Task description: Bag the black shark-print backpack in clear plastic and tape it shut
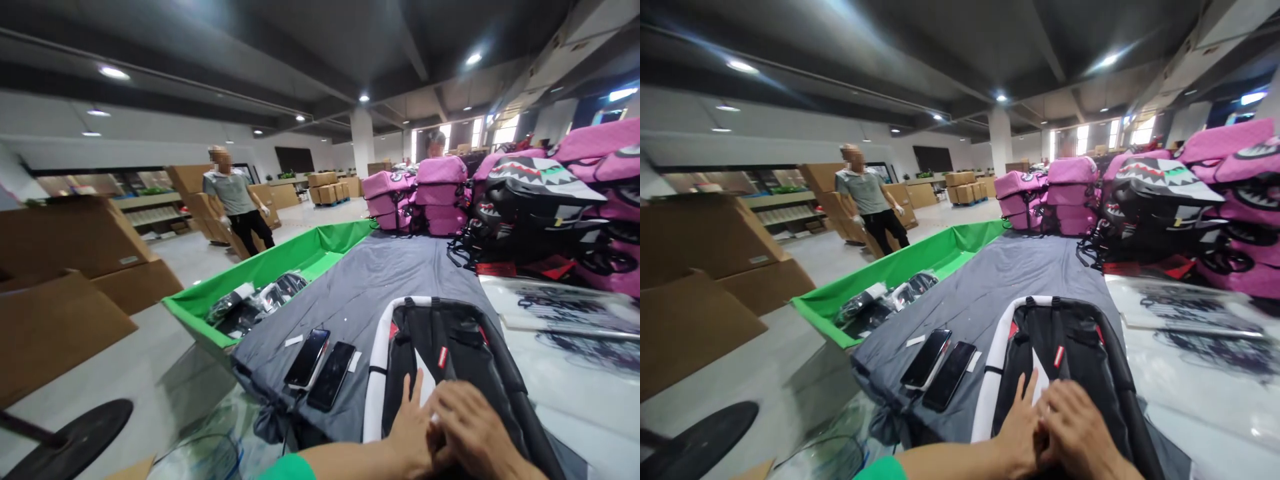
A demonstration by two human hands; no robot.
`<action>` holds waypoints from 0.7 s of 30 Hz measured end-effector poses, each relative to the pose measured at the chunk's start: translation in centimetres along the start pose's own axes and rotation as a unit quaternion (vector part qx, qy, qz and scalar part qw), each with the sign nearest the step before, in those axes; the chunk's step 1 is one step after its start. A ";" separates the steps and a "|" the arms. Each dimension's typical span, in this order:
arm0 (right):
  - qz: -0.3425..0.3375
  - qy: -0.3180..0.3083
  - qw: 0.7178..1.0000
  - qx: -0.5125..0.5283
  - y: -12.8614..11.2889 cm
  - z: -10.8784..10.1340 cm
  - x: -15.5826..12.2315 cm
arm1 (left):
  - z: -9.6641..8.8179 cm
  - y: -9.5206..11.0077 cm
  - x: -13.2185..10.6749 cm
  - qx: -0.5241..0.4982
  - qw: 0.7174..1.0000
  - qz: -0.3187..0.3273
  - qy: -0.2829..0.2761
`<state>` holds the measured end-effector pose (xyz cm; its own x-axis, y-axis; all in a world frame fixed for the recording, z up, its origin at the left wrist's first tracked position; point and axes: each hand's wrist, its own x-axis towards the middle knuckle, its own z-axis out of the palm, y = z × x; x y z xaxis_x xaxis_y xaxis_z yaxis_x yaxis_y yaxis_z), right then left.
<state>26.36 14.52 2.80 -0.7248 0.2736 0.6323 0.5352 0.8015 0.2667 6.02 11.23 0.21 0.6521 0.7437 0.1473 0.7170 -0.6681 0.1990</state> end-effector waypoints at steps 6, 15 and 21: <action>0.303 -0.126 0.944 -0.022 5.2 3.0 -2.4 | -4.9 0.7 1.6 -0.035 0.995 -0.018 -0.089; 0.404 -0.068 0.911 0.044 9.1 1.5 -3.8 | -1.0 -2.3 8.1 -0.013 0.996 -0.080 0.035; 0.549 -0.095 0.827 0.072 15.7 -2.1 -11.6 | -0.2 -2.7 7.4 -0.041 0.995 -0.084 0.029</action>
<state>44.10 22.80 1.21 0.1010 0.9465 0.3065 0.8695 0.0657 -0.4895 8.83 18.55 0.98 0.5081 0.8463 0.1602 0.7903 -0.5320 0.3039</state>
